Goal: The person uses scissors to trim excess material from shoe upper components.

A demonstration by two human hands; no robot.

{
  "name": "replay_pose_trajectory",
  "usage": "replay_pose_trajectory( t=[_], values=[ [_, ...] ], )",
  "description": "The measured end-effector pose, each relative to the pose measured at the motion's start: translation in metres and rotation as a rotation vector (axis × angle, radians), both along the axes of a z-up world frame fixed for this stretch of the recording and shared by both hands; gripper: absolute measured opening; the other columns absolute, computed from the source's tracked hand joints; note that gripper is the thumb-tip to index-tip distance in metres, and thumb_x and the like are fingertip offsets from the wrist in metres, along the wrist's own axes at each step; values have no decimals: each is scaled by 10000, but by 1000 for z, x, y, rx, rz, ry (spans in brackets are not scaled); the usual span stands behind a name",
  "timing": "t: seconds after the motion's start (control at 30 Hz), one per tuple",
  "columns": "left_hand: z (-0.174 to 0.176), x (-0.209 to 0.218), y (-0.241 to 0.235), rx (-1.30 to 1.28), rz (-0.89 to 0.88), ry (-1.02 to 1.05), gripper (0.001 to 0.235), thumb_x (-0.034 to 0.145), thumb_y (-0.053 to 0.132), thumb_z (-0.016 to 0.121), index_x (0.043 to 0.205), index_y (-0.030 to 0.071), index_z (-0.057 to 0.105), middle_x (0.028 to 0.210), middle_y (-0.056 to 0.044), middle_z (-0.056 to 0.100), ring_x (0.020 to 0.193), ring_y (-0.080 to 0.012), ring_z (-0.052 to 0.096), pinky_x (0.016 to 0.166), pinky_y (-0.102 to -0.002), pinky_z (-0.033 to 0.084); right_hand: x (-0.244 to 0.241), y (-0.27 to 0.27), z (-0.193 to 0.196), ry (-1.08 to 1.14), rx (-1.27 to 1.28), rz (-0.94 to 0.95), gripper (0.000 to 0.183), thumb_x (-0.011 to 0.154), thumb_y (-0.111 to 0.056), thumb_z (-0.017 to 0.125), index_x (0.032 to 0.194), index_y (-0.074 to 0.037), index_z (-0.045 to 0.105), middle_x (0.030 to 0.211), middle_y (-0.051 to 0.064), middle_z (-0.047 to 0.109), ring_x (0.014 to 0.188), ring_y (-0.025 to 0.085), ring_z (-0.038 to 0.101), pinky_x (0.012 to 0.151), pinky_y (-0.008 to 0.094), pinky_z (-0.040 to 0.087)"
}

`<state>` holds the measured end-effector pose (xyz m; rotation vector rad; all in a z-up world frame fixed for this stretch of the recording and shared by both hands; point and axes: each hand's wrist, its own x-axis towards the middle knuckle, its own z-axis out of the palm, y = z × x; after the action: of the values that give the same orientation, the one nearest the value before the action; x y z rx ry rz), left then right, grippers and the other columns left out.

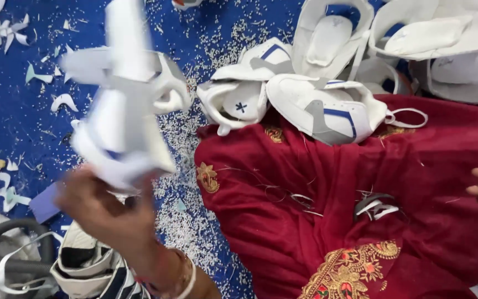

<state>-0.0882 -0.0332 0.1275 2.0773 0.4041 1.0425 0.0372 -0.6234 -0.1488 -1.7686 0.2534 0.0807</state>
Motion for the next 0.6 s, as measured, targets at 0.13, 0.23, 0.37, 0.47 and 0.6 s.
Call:
replay_pose_trajectory(
  t=[0.13, 0.23, 0.37, 0.47, 0.6],
  values=[
    [20, 8, -111, 280, -474, 421, 367, 823, 119, 873, 1130, 87, 673, 970, -92, 717, 864, -272, 715, 731, -362, 580, -15, -8, -34, -79, 112, 86, 281, 1166, -197, 491, 1162, 53, 619, 1147, 157, 682, 901, 155, 635, 760, 222, 462],
    [-23, 0, -173, 367, -790, 599, 360, 904, 85, 663, 1264, 75, 648, 920, -130, 613, 797, -319, 650, 674, -430, 554, -1, 72, 90, -26, -21, -23, 428, 1132, -168, 566, 1534, -65, 463, 1065, 139, 682, 828, 165, 660, 624, 228, 470],
    [-60, -8, -202, 236, -924, 819, 370, 918, 84, 655, 1288, 80, 644, 929, -154, 624, 783, -333, 662, 656, -458, 541, -18, 117, 162, 10, -7, -53, 385, 1108, -93, 610, 1465, -15, 489, 1043, 149, 699, 864, 199, 696, 679, 246, 518],
    [-51, 0, -192, 82, -924, 1165, 284, 1011, 237, 668, 1282, 153, 650, 892, -154, 672, 805, -354, 686, 690, -470, 546, -33, 122, 154, -40, 123, 100, 382, 1054, -3, 642, 1418, 30, 529, 1025, 153, 698, 957, 208, 726, 850, 324, 616],
    [-38, 12, -158, 150, -712, 1051, 525, 960, 285, 732, 1461, 233, 580, 1109, -141, 706, 1016, -336, 681, 886, -444, 544, -47, 141, 139, 2, 241, 239, 510, 941, 14, 661, 1431, 23, 519, 1148, 154, 714, 1026, 244, 723, 892, 366, 605]
  ],
)
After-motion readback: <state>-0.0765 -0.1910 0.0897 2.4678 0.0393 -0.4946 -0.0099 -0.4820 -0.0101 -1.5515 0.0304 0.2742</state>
